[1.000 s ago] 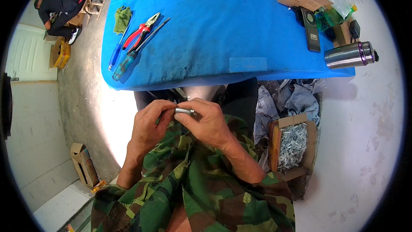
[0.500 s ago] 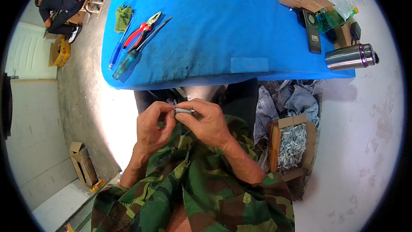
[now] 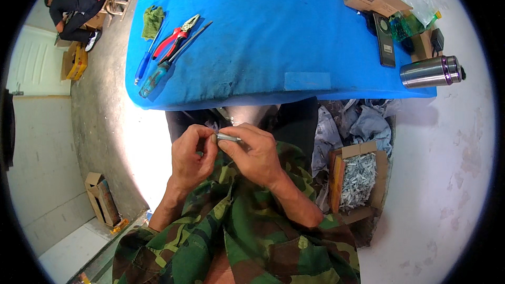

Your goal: The person assembles metal fishing lures by hand, fitting plastic components into metal bodies, wiping them with a cloth, and using pliers to secure parts.

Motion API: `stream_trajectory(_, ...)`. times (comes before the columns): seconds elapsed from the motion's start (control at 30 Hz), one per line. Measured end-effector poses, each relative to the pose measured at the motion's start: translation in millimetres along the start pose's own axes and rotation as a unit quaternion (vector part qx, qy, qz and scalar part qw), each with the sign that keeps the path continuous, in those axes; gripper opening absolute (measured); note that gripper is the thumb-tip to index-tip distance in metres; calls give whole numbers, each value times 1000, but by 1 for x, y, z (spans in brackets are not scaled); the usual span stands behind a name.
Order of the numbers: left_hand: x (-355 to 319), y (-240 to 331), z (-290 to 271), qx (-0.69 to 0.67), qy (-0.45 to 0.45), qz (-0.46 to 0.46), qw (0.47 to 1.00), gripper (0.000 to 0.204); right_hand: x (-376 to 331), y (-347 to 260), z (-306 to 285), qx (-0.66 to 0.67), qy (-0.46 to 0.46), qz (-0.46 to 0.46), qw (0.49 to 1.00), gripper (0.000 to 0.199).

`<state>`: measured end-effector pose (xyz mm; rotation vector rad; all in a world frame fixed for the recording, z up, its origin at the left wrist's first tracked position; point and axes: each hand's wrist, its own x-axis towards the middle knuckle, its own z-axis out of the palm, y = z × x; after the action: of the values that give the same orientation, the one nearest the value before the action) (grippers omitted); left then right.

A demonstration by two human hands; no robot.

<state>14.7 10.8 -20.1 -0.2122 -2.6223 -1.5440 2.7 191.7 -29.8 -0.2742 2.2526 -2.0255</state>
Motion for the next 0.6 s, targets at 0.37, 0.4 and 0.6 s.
stream_trajectory(0.37, 25, -12, -28, 71, 27, 21, 997, 6, -4, 3, -30, 246, -7, 140, 959, 24)
stream_trajectory(0.4, 25, -10, -26, 60, 21, 9, 998, 6, -5, 5, -29, 265, -12, 130, 955, 25)
stream_trajectory(0.6, 23, -8, -15, -4, -14, -34, 999, 12, -4, 22, -33, 327, -47, 108, 938, 32)
